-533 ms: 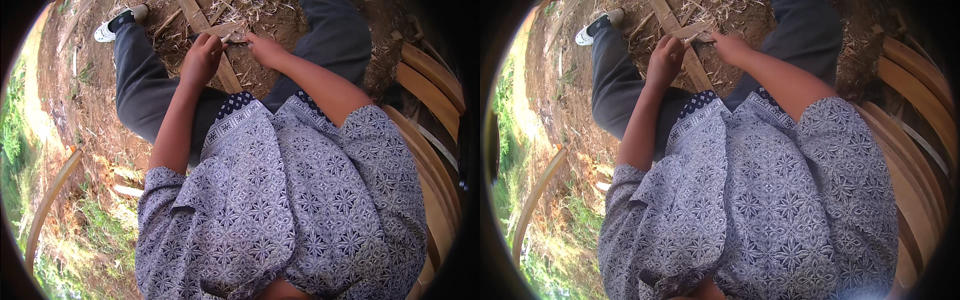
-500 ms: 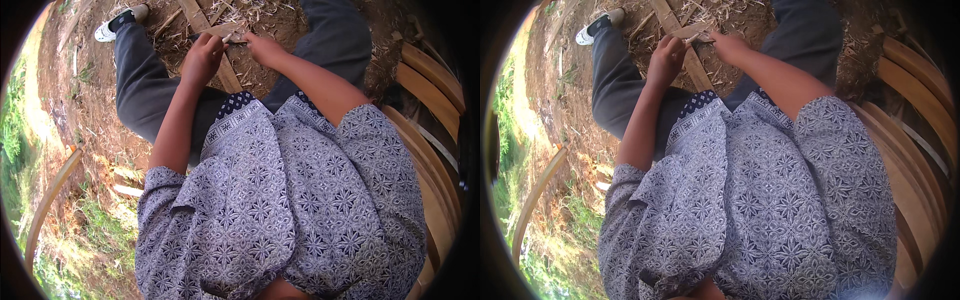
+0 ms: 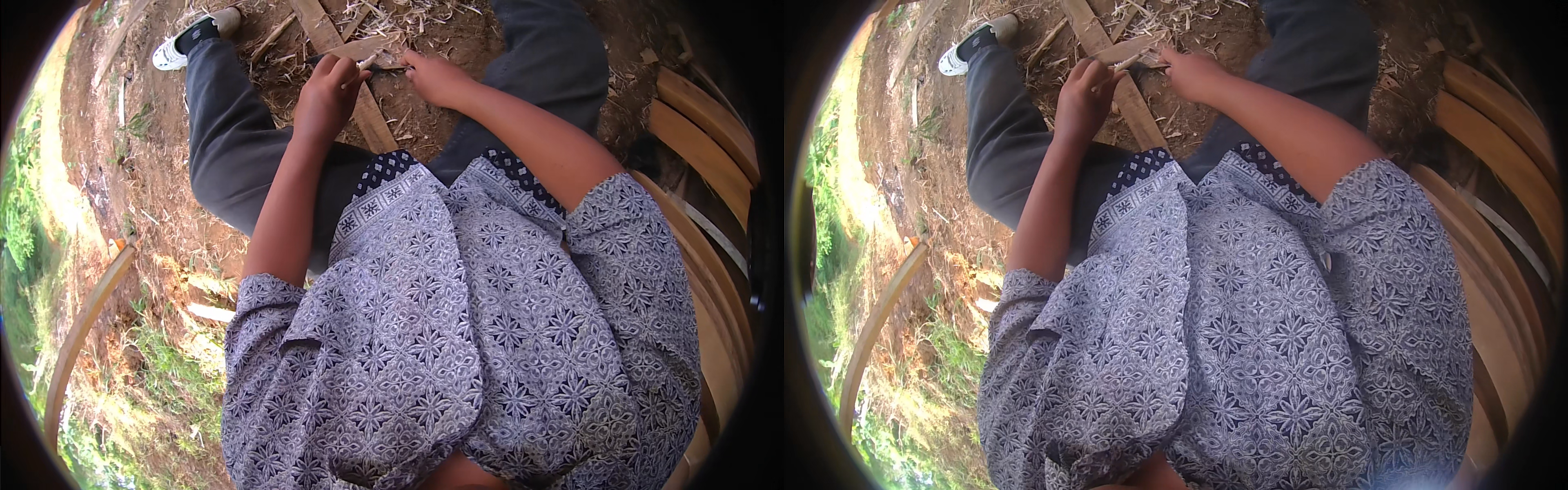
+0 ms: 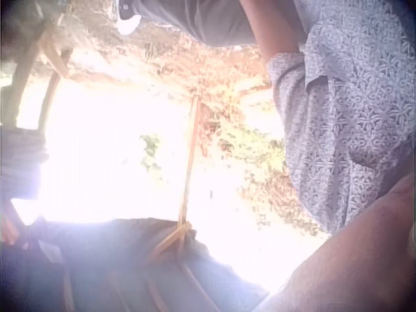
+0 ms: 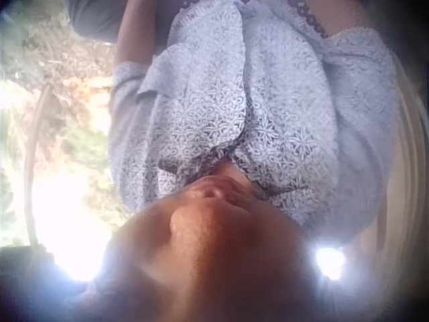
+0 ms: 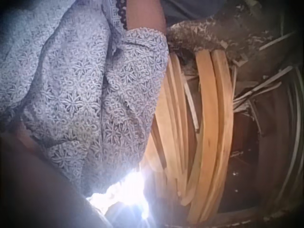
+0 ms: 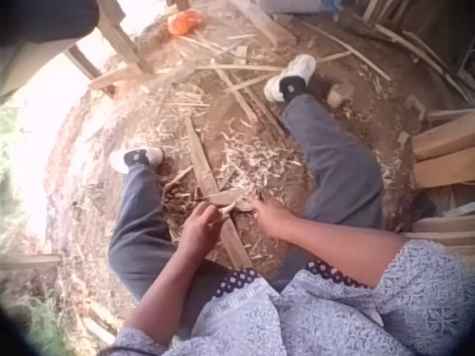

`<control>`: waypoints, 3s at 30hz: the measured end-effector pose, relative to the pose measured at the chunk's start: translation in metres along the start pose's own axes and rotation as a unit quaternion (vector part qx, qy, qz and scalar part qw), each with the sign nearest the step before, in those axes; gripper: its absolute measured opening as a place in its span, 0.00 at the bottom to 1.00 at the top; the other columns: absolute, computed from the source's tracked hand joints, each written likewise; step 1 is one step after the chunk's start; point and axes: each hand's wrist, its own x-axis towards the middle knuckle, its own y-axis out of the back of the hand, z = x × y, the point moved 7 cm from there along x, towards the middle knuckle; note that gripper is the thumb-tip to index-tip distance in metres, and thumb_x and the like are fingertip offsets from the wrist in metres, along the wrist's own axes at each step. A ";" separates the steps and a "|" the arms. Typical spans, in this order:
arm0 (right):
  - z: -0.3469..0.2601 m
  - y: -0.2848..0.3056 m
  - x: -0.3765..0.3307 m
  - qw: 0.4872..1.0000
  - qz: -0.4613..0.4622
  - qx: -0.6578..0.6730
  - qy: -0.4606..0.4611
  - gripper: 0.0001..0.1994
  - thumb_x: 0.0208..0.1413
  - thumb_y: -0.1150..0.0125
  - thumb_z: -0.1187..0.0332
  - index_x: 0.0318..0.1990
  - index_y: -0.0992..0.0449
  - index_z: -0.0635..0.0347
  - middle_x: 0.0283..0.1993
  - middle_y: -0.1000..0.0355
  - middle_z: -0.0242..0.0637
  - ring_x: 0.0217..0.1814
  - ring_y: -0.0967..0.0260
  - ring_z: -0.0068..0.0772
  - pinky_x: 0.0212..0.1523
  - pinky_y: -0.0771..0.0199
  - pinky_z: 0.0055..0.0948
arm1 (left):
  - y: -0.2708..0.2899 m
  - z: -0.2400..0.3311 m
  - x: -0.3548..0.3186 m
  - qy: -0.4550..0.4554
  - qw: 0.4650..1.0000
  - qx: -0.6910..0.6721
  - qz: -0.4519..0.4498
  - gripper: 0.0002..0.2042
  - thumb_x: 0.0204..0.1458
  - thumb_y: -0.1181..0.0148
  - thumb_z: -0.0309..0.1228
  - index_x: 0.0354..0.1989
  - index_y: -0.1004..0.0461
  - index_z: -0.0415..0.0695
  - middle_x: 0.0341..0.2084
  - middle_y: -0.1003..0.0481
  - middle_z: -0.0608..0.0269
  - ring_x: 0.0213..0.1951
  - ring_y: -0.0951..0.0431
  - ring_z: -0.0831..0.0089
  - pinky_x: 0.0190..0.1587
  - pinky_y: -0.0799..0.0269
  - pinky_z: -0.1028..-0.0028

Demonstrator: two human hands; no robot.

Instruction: The person sits on the ground and uses a knife to carve a small piece of wood held in their left hand. They repeatedly shave thin strips from the wood, creating a pile of shavings on the ground.

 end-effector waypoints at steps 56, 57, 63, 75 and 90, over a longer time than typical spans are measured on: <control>0.027 -0.012 0.015 0.992 0.054 -0.005 -0.111 0.18 0.68 0.50 0.63 0.64 0.33 0.41 0.47 0.21 0.50 0.50 0.22 0.54 0.47 0.23 0.50 | 0.000 0.000 0.002 0.008 0.999 0.033 0.011 0.15 0.57 0.32 0.40 0.31 0.29 0.43 0.30 0.26 0.55 0.30 0.22 0.48 0.30 0.26 0.56; 0.026 -0.010 0.014 0.994 0.074 0.017 -0.083 0.17 0.68 0.50 0.63 0.63 0.32 0.42 0.46 0.21 0.49 0.49 0.22 0.54 0.47 0.23 0.50 | 0.001 -0.004 0.003 0.016 0.999 0.036 0.013 0.15 0.57 0.32 0.40 0.31 0.29 0.43 0.30 0.26 0.55 0.30 0.22 0.48 0.30 0.26 0.56; -0.025 0.020 -0.035 0.999 0.020 0.031 0.015 0.15 0.69 0.49 0.60 0.60 0.31 0.47 0.40 0.21 0.49 0.44 0.22 0.55 0.44 0.25 0.51 | 0.008 -0.003 -0.002 0.018 0.999 0.032 0.040 0.15 0.55 0.29 0.35 0.28 0.30 0.40 0.24 0.26 0.52 0.26 0.24 0.50 0.28 0.29 0.59; -0.011 -0.001 0.023 0.998 0.062 -0.022 -0.008 0.17 0.69 0.50 0.61 0.63 0.32 0.43 0.44 0.21 0.51 0.48 0.23 0.57 0.45 0.25 0.54 | -0.004 0.001 0.001 -0.019 0.999 0.050 0.013 0.16 0.58 0.33 0.40 0.29 0.32 0.43 0.25 0.24 0.55 0.26 0.22 0.48 0.27 0.27 0.56; -0.022 0.023 -0.038 0.996 0.042 0.041 0.061 0.16 0.68 0.47 0.60 0.61 0.29 0.43 0.40 0.21 0.48 0.43 0.22 0.52 0.42 0.25 0.50 | -0.001 -0.006 0.001 0.025 0.999 0.032 0.005 0.16 0.58 0.32 0.40 0.31 0.31 0.43 0.26 0.22 0.52 0.29 0.20 0.47 0.28 0.26 0.55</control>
